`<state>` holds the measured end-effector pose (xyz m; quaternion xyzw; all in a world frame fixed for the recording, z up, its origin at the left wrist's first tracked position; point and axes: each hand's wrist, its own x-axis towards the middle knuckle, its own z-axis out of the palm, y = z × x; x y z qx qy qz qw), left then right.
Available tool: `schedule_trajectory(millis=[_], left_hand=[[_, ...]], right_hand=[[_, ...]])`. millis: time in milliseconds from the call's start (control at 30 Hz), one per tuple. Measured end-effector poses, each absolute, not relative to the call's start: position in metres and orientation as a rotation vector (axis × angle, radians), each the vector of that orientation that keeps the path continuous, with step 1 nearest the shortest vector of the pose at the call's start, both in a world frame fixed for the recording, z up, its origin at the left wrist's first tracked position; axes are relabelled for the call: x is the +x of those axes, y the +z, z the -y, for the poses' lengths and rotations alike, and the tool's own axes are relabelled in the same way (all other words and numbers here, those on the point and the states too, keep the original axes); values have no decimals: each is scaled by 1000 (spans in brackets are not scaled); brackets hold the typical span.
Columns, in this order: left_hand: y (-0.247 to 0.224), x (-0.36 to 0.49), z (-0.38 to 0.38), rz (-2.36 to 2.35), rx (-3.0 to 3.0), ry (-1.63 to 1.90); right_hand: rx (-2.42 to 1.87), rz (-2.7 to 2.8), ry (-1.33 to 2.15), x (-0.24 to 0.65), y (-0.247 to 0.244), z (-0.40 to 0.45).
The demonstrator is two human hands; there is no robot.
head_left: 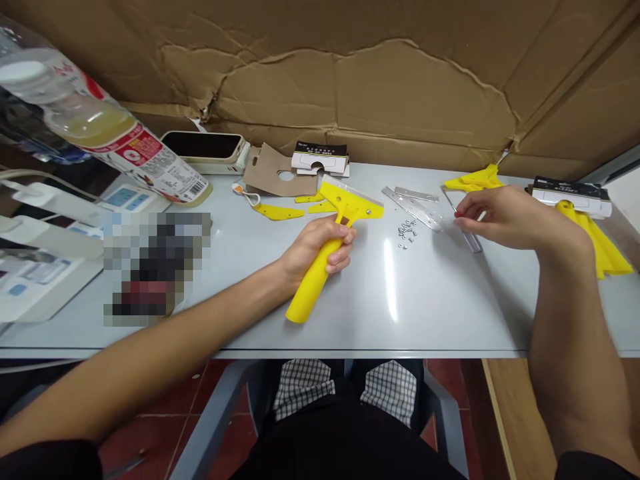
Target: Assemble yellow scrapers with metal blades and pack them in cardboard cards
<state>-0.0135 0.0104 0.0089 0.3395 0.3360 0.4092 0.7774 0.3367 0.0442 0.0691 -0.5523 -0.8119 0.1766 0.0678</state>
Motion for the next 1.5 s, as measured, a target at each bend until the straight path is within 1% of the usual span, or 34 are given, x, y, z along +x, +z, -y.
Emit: schedule_trajectory(millis=[167,267,467,867,1067,1167,1367,1500], left_hand=[[10,-10,-7,-730,738,867],[10,-9,-6,-731,749,839],[7,-10,-6,-743,764,809],[9,-10,-5,-767,807,794],[11,-7,-1,-794,855,804],[12,-6,1,-825,871,803],[11,-4,4,-872,896,804],[9,-5,4,-866,915,791]], right_hand=[[-1253,2410,599,279,73,-15],[-1168,2476,514,256,62,-6],[-1128,2534,345,252,48,-11],[-1100,2559,331,254,46,-14],[-1097,2541,242,254,50,-11],[-1117,2503,140,254,52,-7],[-1235,2444,-205,250,56,7],[-1155,2444,-303,246,59,11]])
